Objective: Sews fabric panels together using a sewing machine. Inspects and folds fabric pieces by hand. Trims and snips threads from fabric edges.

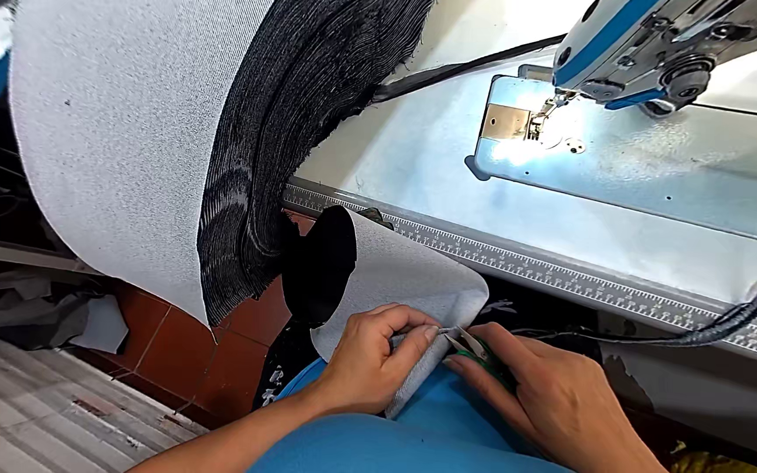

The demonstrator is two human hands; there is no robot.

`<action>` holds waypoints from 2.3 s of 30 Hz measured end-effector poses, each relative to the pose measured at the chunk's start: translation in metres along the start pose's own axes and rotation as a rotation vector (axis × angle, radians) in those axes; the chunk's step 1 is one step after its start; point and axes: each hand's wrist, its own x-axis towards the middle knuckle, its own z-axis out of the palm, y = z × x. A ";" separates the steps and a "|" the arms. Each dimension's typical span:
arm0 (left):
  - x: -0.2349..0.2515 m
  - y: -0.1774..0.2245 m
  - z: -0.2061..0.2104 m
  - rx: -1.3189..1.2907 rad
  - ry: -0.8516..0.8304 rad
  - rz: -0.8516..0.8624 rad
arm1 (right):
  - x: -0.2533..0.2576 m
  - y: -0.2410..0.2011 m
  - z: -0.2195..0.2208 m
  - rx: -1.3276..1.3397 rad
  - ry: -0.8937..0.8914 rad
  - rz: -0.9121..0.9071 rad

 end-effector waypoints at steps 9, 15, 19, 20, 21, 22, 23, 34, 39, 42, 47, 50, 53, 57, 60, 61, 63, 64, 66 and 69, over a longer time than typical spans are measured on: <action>0.000 0.001 0.002 0.031 -0.001 -0.054 | -0.001 0.000 -0.002 -0.071 0.022 -0.019; 0.000 0.001 0.001 0.018 -0.006 -0.062 | -0.001 0.000 0.000 -0.062 0.019 -0.017; 0.000 0.001 0.002 0.013 -0.003 -0.057 | -0.001 0.001 0.001 -0.070 0.022 -0.019; 0.000 0.000 0.003 0.013 -0.002 -0.051 | -0.001 0.001 0.001 -0.071 0.020 -0.018; 0.000 -0.001 0.003 0.014 -0.001 -0.045 | -0.001 0.001 0.000 -0.074 0.019 -0.016; 0.000 -0.001 0.003 0.015 -0.001 -0.039 | -0.001 0.000 0.000 -0.080 0.020 -0.014; 0.000 -0.002 0.003 0.017 -0.002 -0.034 | -0.001 0.000 0.001 -0.088 0.019 -0.011; 0.000 -0.003 0.005 -0.091 -0.120 -0.086 | -0.003 0.000 0.017 0.145 0.116 0.082; -0.002 -0.002 0.006 -0.149 -0.042 -0.125 | -0.008 0.007 0.002 0.093 0.022 0.081; -0.003 -0.003 0.008 -0.125 -0.032 -0.087 | -0.010 0.004 0.002 0.044 0.006 0.044; -0.002 -0.003 0.010 -0.090 -0.019 -0.052 | -0.009 0.004 0.002 0.006 0.015 0.004; -0.002 -0.003 0.011 -0.076 -0.006 -0.041 | -0.009 0.003 0.001 -0.008 0.006 -0.004; -0.003 -0.004 0.011 -0.055 0.003 -0.010 | -0.009 0.003 0.001 -0.022 0.010 -0.004; -0.003 -0.005 0.012 -0.014 0.014 0.027 | -0.008 0.002 0.000 -0.046 0.007 0.003; -0.003 -0.006 0.012 0.043 0.017 0.058 | -0.008 0.000 0.000 -0.086 0.001 0.015; -0.003 -0.007 0.012 0.067 0.018 0.073 | -0.007 -0.001 -0.001 -0.097 -0.004 0.013; -0.003 -0.007 0.012 0.101 0.018 0.092 | -0.006 -0.002 -0.002 -0.118 -0.016 -0.001; -0.003 -0.007 0.012 0.112 0.018 0.098 | -0.005 -0.002 -0.002 -0.133 -0.019 -0.012; -0.003 -0.008 0.013 0.140 0.021 0.112 | -0.003 -0.003 -0.003 -0.168 -0.027 -0.033; -0.003 -0.009 0.013 0.172 0.029 0.124 | -0.001 -0.003 -0.003 -0.199 -0.021 -0.053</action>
